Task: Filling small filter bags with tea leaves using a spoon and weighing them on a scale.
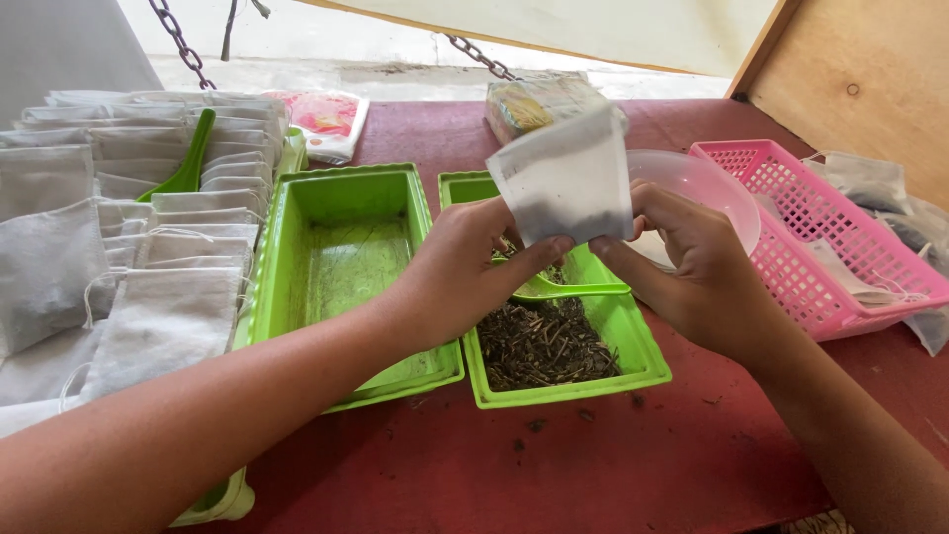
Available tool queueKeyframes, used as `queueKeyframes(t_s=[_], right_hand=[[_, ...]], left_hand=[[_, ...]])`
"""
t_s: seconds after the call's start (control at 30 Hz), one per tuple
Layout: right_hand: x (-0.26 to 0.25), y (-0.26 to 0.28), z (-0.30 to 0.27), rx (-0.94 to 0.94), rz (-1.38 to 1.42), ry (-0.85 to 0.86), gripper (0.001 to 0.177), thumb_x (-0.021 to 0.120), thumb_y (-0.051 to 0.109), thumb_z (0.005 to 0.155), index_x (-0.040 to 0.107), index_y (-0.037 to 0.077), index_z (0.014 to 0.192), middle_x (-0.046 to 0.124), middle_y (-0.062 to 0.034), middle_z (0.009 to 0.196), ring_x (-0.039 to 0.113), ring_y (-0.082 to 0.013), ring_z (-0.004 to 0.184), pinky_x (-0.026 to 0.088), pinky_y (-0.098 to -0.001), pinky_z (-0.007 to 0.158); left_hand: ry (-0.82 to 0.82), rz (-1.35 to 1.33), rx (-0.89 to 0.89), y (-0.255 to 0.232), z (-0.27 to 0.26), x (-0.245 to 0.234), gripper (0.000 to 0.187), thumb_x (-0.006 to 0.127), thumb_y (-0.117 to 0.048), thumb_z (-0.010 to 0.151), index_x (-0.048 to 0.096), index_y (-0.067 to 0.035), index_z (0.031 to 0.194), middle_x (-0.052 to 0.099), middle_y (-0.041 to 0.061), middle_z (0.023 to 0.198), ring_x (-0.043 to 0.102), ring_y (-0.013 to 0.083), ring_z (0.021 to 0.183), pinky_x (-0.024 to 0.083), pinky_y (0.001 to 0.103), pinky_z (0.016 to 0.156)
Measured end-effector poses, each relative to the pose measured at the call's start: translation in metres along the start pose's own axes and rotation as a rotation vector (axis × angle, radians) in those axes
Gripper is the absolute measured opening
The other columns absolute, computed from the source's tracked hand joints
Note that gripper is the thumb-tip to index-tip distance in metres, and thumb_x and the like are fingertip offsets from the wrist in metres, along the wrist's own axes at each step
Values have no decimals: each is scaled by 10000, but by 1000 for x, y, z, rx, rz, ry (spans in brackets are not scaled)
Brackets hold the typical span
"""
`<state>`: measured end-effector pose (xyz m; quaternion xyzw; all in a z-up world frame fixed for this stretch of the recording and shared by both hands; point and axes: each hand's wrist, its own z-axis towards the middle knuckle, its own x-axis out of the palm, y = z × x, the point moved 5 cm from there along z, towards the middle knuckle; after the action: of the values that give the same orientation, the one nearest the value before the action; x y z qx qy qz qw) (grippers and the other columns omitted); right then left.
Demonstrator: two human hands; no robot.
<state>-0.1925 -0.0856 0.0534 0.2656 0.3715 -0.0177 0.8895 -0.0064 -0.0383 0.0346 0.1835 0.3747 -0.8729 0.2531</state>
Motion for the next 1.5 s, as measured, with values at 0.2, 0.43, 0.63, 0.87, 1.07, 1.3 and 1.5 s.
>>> queueKeyframes(t_s=[0.2,0.43,0.63,0.87,1.07,1.3,1.5], right_hand=[[2,14,6,-98,-14,39,242,689,127,949,672,18,1164,725,-94,1202,640,-183,1107,471,-344,997],[3,9,4,-76,-33,29,288,714,167,930,677,35,1183,698,-63,1057,594,-167,946,466,-328,860],[3,2,3,-65,20,59,182,552,204,1050,608,66,945,547,-9,857,471,-129,812,390,-301,756],[-7,-16,1,-14,-55,-55,156,614,130,1040,617,69,896,527,2,803,451,-135,774,375,-307,736],[-31,-33,6,6,-321,-143,225,635,128,1035,553,35,847,561,-67,834,479,-240,861,381,-393,756],[-69,-74,5,399,-499,-78,232,653,164,1028,713,-58,1055,705,-196,1022,582,-322,988,503,-487,834],[-78,-88,-7,537,-546,-85,244,666,239,939,738,69,1099,748,-113,959,654,-383,1035,523,-571,910]], left_hand=[[-19,86,22,8,0,5,265,722,-334,887,636,-123,1024,673,14,734,611,187,638,447,362,614],[61,-9,-43,0,0,2,215,682,-334,937,641,-128,892,620,-15,685,534,121,632,407,328,591],[92,21,-12,-13,3,0,247,666,-398,931,684,-153,967,655,-35,701,623,94,650,461,306,628],[34,181,170,-44,5,-14,407,413,-460,1030,559,-80,1030,616,81,1025,606,229,882,467,399,755],[-146,391,641,-135,4,-49,152,541,-115,1032,508,-38,905,512,120,887,432,284,789,316,408,751],[-177,232,547,-170,-57,-46,204,543,-229,917,541,-45,828,610,101,796,516,225,627,414,356,648],[1138,916,32,132,-282,-152,554,415,-707,1109,472,-362,679,459,-26,672,477,209,654,368,511,560]])
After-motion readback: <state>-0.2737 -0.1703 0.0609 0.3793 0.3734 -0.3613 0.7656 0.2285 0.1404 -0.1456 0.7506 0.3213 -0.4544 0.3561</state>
